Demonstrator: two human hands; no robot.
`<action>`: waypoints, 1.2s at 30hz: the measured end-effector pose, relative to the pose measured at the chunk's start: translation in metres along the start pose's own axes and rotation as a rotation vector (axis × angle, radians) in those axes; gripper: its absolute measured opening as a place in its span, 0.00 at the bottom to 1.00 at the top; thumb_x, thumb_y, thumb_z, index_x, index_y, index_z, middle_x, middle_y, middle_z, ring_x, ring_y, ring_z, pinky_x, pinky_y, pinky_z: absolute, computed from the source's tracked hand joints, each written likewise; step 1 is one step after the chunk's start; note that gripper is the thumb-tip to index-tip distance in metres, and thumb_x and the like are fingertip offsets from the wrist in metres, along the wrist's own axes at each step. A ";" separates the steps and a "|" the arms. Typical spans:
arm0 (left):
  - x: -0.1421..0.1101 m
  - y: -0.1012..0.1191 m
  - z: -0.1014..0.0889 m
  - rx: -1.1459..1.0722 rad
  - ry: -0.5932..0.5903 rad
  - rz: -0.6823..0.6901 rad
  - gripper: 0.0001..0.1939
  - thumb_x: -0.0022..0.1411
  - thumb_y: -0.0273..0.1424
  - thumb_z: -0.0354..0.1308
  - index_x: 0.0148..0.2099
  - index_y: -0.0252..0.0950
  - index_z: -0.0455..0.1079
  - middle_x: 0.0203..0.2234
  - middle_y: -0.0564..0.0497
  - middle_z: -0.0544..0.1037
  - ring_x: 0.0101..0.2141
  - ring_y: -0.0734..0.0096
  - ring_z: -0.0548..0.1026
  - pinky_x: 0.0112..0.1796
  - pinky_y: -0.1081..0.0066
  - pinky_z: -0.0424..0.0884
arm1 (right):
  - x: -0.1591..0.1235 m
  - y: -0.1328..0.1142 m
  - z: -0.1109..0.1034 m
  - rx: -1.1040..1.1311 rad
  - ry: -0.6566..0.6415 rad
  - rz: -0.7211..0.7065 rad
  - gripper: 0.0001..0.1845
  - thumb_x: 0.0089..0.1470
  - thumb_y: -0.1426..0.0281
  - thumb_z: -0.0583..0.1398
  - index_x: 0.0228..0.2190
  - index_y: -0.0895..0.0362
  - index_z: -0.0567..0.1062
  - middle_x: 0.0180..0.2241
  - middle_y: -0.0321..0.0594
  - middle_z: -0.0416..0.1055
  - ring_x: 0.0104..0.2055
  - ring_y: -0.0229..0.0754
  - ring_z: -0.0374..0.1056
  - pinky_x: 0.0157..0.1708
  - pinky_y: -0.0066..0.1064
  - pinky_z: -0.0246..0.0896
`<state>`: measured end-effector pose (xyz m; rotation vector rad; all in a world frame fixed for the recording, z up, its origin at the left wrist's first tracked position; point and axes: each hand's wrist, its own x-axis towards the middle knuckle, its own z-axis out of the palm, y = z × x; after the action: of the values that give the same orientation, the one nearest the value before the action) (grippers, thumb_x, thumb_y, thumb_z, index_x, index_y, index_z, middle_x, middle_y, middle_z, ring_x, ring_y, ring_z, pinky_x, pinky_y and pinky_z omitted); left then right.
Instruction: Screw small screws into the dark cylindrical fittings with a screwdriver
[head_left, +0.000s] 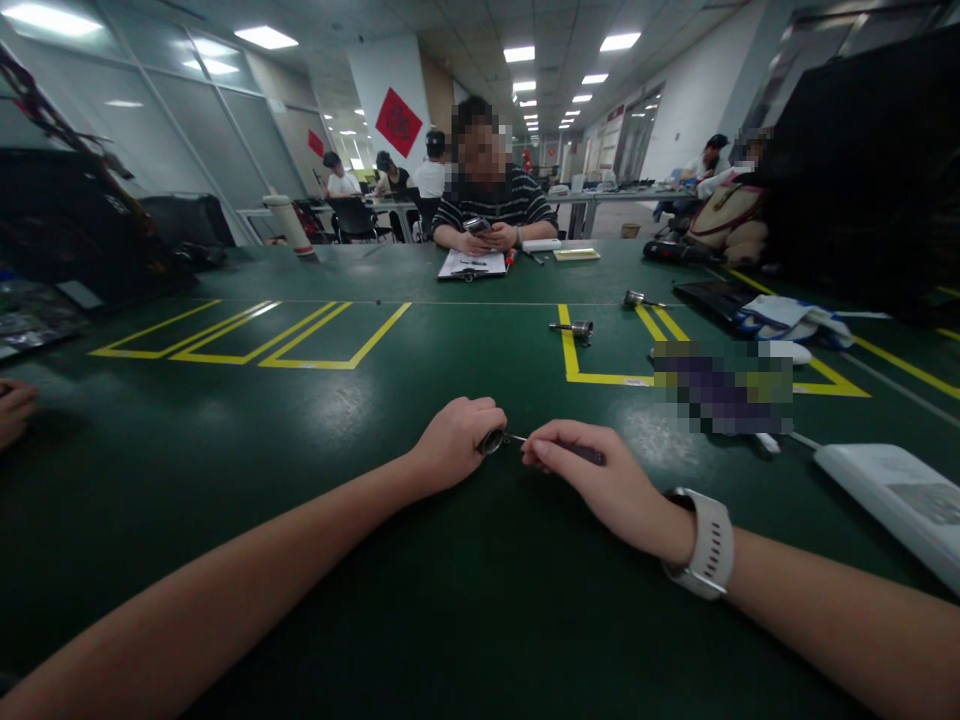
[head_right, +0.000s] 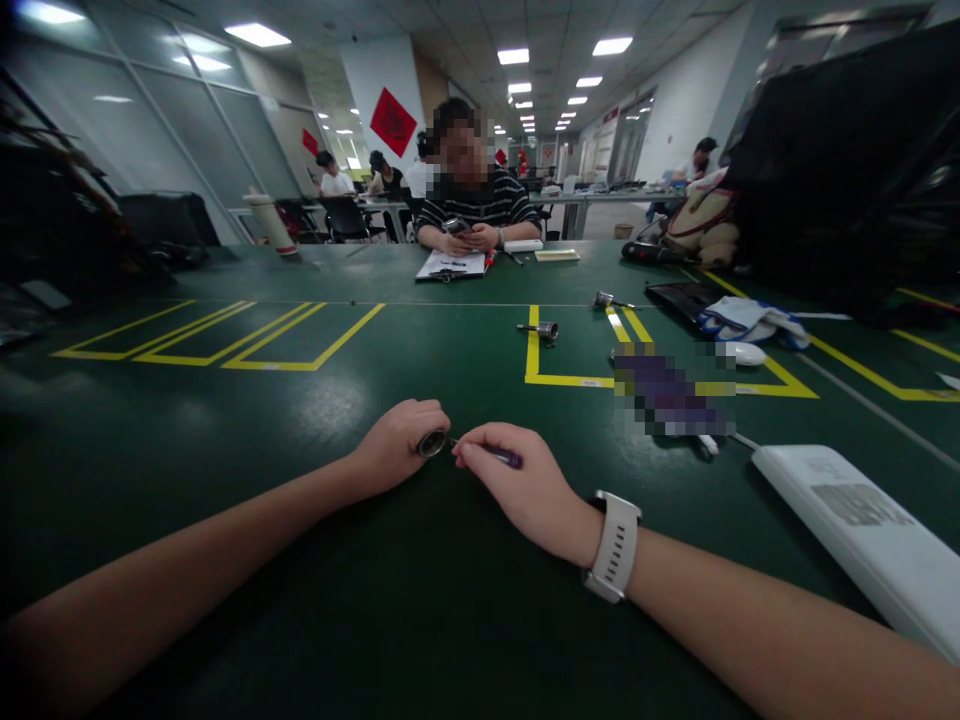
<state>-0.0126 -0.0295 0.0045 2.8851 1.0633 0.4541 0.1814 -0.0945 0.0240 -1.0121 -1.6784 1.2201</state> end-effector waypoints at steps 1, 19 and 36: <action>0.000 0.001 0.000 0.026 -0.002 0.005 0.06 0.53 0.19 0.47 0.29 0.34 0.62 0.25 0.52 0.67 0.27 0.71 0.65 0.29 0.71 0.56 | -0.001 -0.003 0.001 -0.104 -0.004 -0.047 0.08 0.54 0.70 0.55 0.30 0.56 0.75 0.32 0.39 0.72 0.36 0.40 0.67 0.39 0.36 0.60; 0.000 -0.004 0.002 -0.113 0.034 0.033 0.06 0.53 0.19 0.47 0.28 0.34 0.61 0.23 0.54 0.66 0.25 0.75 0.63 0.29 0.73 0.57 | 0.013 0.018 -0.007 0.626 -0.054 0.240 0.08 0.52 0.70 0.58 0.29 0.60 0.76 0.29 0.39 0.72 0.32 0.37 0.67 0.35 0.32 0.61; 0.000 0.006 -0.002 0.070 -0.015 0.001 0.07 0.54 0.19 0.47 0.29 0.33 0.63 0.24 0.52 0.67 0.26 0.71 0.64 0.28 0.71 0.56 | 0.015 0.015 -0.009 0.541 -0.053 0.244 0.08 0.52 0.69 0.58 0.29 0.61 0.76 0.29 0.41 0.73 0.32 0.38 0.68 0.35 0.33 0.62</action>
<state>-0.0096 -0.0342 0.0075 2.9442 1.0974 0.4029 0.1870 -0.0746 0.0139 -0.8603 -1.1770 1.7521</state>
